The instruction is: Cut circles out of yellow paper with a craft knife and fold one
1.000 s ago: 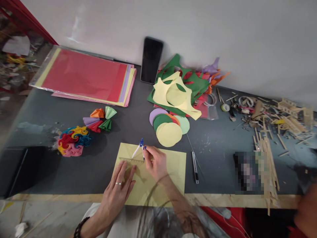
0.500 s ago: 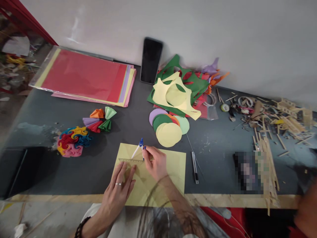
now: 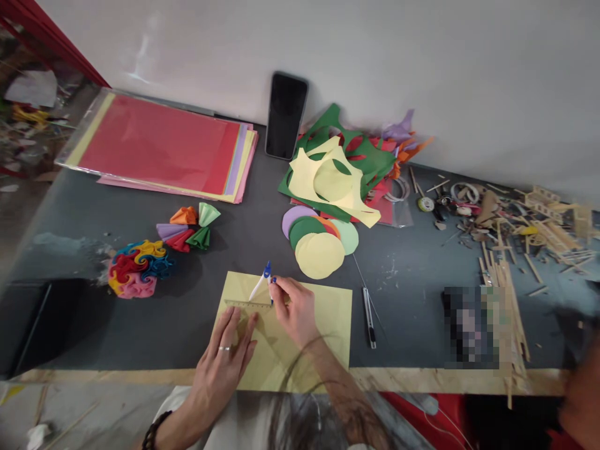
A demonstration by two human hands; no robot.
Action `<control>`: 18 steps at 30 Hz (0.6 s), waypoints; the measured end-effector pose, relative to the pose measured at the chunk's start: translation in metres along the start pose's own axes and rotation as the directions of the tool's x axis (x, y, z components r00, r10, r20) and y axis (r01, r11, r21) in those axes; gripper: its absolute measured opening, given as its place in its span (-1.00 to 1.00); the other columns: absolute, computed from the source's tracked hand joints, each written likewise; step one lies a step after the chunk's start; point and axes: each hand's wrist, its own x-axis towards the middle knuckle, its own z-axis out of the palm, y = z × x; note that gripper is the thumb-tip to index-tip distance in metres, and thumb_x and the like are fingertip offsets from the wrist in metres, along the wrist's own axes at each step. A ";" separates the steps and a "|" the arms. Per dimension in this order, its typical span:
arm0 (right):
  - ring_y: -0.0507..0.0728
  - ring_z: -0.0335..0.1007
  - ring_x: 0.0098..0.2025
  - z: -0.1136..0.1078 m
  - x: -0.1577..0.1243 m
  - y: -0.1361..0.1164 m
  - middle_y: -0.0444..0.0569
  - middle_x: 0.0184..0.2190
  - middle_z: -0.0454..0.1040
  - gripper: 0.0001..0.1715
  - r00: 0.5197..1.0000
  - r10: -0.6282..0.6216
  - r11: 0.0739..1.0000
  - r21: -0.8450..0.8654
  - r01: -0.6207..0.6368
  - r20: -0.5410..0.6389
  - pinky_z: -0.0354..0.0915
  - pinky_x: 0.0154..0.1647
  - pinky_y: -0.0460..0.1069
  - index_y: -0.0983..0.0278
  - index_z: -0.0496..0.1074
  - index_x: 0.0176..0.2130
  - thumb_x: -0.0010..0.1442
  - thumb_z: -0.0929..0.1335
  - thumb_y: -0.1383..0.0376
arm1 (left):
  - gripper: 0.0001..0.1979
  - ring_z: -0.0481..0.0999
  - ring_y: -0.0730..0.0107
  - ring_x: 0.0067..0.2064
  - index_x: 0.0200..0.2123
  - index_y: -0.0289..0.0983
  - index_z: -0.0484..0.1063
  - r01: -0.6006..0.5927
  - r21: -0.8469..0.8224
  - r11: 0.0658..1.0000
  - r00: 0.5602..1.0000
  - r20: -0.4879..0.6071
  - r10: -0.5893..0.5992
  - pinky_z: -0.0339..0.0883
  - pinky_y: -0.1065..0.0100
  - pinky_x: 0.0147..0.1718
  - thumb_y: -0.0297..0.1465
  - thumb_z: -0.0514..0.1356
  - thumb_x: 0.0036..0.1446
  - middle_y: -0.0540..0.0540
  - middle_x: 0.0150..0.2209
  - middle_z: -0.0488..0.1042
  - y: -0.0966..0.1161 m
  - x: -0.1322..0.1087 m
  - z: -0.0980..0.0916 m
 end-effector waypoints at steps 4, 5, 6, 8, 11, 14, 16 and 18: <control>0.05 0.46 -0.40 0.000 0.000 0.000 -0.10 -0.41 0.56 -0.70 1.000 0.013 1.000 0.009 -0.013 0.008 0.34 -0.31 -0.08 0.20 0.57 -0.18 0.45 0.27 0.19 | -0.16 0.29 -0.06 0.46 0.51 -0.31 0.00 -0.011 -0.004 1.000 1.000 0.002 0.011 0.35 0.05 0.41 -0.32 0.30 0.29 -0.42 0.45 0.28 0.000 -0.001 0.002; 0.05 0.47 -0.40 0.001 0.000 0.000 -0.10 -0.40 0.56 -0.70 1.000 0.013 1.000 0.012 -0.013 0.005 0.34 -0.31 -0.07 0.20 0.57 -0.18 0.45 0.27 0.19 | -0.16 0.28 -0.06 0.46 0.51 -0.31 0.00 -0.018 0.003 1.000 1.000 0.014 0.018 0.35 0.04 0.41 -0.32 0.30 0.29 -0.43 0.45 0.28 0.000 -0.001 0.001; 0.05 0.47 -0.39 0.001 0.000 0.001 -0.10 -0.40 0.56 -0.70 1.000 0.012 1.000 0.014 -0.012 0.002 0.34 -0.31 -0.07 0.20 0.57 -0.17 0.45 0.28 0.19 | -0.16 0.28 -0.06 0.46 0.51 -0.33 0.00 -0.024 0.014 1.000 0.999 0.026 0.024 0.36 0.02 0.40 -0.32 0.29 0.30 -0.45 0.44 0.29 0.000 -0.001 0.001; 0.05 0.47 -0.39 0.002 -0.001 0.003 -0.10 -0.39 0.56 -0.71 1.000 0.007 1.000 0.017 -0.007 0.001 0.35 -0.32 -0.07 0.20 0.57 -0.16 0.45 0.27 0.19 | -0.18 0.30 -0.07 0.45 0.51 -0.36 0.00 -0.035 0.034 0.999 0.999 0.038 0.033 0.40 0.00 0.37 -0.32 0.28 0.32 -0.49 0.41 0.33 0.001 0.000 -0.001; 0.05 0.47 -0.39 0.002 -0.001 0.004 -0.11 -0.40 0.56 -0.71 1.000 -0.002 1.000 0.013 0.002 0.003 0.35 -0.32 -0.08 0.20 0.56 -0.17 0.45 0.28 0.20 | -0.19 0.33 -0.11 0.44 0.50 -0.42 0.02 -0.049 0.045 0.998 0.998 0.031 0.048 0.45 -0.02 0.34 -0.34 0.27 0.31 -0.54 0.36 0.38 0.001 0.002 -0.004; 0.05 0.47 -0.39 0.002 -0.001 0.004 -0.10 -0.39 0.56 -0.72 1.000 -0.009 1.000 0.008 0.009 -0.003 0.35 -0.32 -0.08 0.21 0.56 -0.17 0.44 0.28 0.21 | -0.22 0.35 -0.10 0.42 0.50 -0.38 0.05 -0.048 0.039 0.998 0.999 0.012 0.047 0.45 -0.01 0.33 -0.35 0.27 0.32 -0.52 0.35 0.41 0.001 0.004 -0.005; 0.04 0.47 -0.39 0.002 -0.001 0.004 -0.09 -0.39 0.56 -0.72 1.000 -0.010 1.000 0.001 0.010 -0.007 0.36 -0.32 -0.09 0.21 0.56 -0.16 0.44 0.27 0.21 | -0.23 0.35 -0.11 0.42 0.50 -0.37 0.05 -0.039 0.032 0.999 0.999 0.006 0.039 0.45 -0.01 0.33 -0.34 0.26 0.33 -0.51 0.35 0.40 0.001 0.004 -0.005; 0.05 0.48 -0.38 0.002 -0.001 0.003 -0.09 -0.38 0.56 -0.72 1.000 -0.007 1.000 -0.009 0.007 -0.011 0.37 -0.32 -0.09 0.21 0.57 -0.16 0.44 0.28 0.21 | -0.21 0.33 -0.12 0.43 0.51 -0.37 0.02 -0.034 0.023 0.999 0.999 0.013 0.033 0.43 -0.02 0.34 -0.33 0.25 0.33 -0.53 0.37 0.37 0.001 0.003 -0.004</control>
